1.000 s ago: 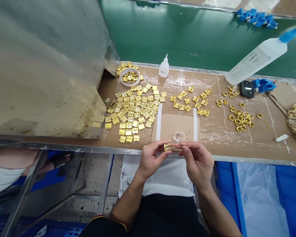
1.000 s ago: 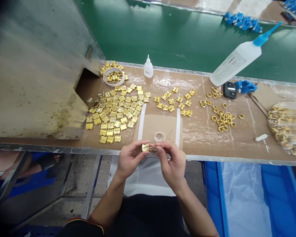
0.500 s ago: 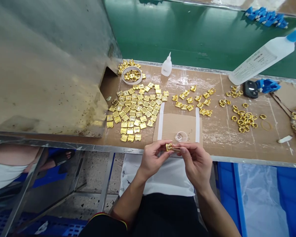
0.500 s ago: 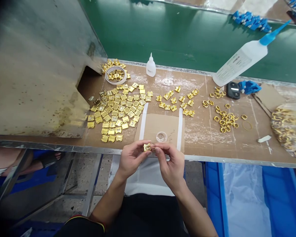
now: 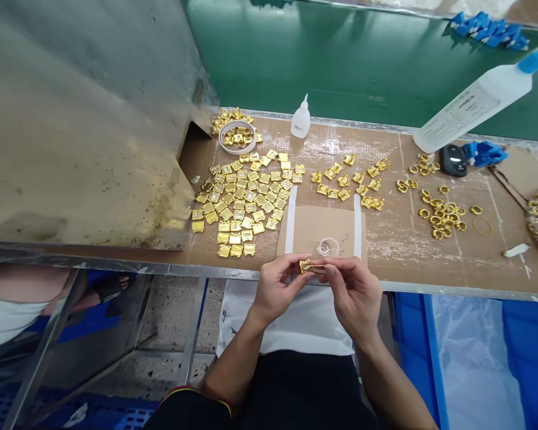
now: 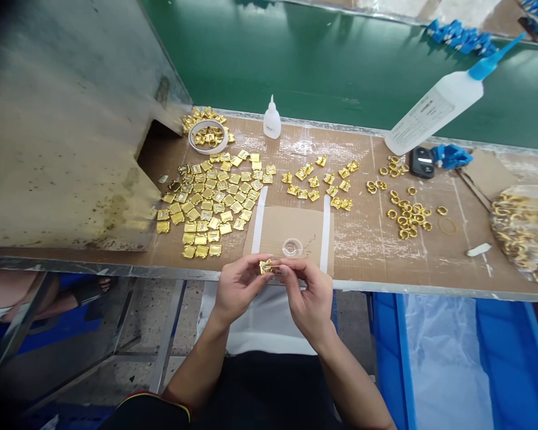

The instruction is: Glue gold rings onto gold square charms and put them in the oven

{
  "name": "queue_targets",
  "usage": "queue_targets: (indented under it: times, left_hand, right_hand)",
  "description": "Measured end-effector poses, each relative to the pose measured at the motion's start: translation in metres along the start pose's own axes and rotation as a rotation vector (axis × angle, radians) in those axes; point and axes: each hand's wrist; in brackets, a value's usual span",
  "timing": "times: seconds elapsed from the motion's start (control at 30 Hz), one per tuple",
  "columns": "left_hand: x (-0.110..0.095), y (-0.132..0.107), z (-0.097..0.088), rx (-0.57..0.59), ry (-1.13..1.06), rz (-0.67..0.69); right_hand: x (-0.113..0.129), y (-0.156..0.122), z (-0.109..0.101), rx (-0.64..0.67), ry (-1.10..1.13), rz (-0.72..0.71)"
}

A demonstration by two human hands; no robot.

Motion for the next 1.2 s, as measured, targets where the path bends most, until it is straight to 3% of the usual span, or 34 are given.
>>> queue_targets:
  times: [0.63,0.93,1.07,1.2]
  left_hand:
    - [0.001,-0.001,0.001,-0.017,-0.054,0.005]
    - [0.001,-0.001,0.002,-0.031,-0.038,0.003]
    - [0.002,-0.001,0.002,-0.028,-0.044,-0.002]
    - [0.003,-0.002,0.002,-0.033,-0.002,0.005]
  right_hand:
    - [-0.003,0.0,-0.001,0.002,0.039,-0.015]
    - [-0.001,0.0,-0.001,0.042,-0.11,-0.159]
    - [0.001,0.002,-0.004,0.077,-0.103,-0.157]
    - [0.0,0.01,-0.017,-0.007,-0.189,-0.207]
Point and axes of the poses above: each hand's wrist, its own y-axis towards the middle knuckle, its own z-axis out of the palm, x = y × z, and after that the axes turned 11 degrees about y, right-handed
